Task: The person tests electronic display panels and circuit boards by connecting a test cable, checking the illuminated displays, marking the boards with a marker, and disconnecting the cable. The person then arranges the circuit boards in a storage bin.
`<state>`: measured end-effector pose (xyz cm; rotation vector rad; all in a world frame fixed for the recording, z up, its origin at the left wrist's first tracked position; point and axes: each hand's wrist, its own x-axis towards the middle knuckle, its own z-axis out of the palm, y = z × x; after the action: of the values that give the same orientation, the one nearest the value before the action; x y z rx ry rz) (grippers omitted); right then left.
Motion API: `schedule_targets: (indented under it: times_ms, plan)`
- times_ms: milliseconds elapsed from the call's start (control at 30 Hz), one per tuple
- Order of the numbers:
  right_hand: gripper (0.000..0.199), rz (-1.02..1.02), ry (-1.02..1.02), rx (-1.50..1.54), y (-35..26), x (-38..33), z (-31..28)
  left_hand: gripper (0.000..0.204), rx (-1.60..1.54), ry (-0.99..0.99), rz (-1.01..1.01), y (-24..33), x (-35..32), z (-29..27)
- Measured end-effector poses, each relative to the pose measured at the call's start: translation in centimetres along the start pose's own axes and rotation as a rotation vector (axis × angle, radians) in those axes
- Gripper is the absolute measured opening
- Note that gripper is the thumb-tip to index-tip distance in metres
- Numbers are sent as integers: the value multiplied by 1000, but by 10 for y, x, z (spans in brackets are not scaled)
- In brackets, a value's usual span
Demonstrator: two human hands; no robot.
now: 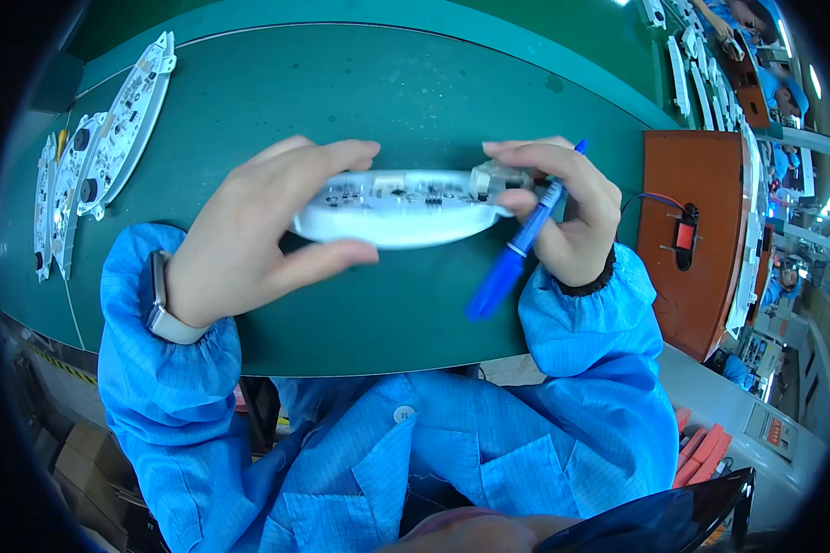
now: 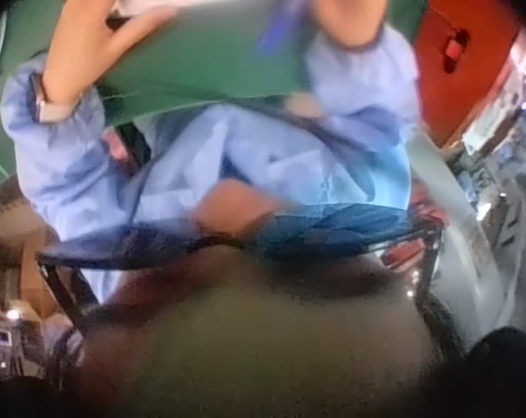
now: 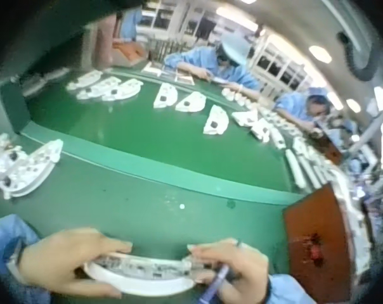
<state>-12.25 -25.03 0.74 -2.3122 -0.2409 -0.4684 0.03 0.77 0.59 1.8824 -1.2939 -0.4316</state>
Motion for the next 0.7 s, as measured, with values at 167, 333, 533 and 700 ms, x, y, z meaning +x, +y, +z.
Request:
schedule_targets:
  times_ms: [167, 333, 533, 700]
  plan:
    - [78, -143, -125, 52, -3, 0, 2, 27, -712, 156, -275, -6, 2, 11]
    - [85, -185, -194, -74, -11, 0, 7, 30, -796, 126, -360, -9, -1, 14]
    - [80, -267, -107, -103, -9, 1, 10, 31, -767, 164, -327, -5, -1, 18]
    - [78, -260, -127, -109, -9, -1, 9, 32, -744, 152, -323, -3, -2, 17]
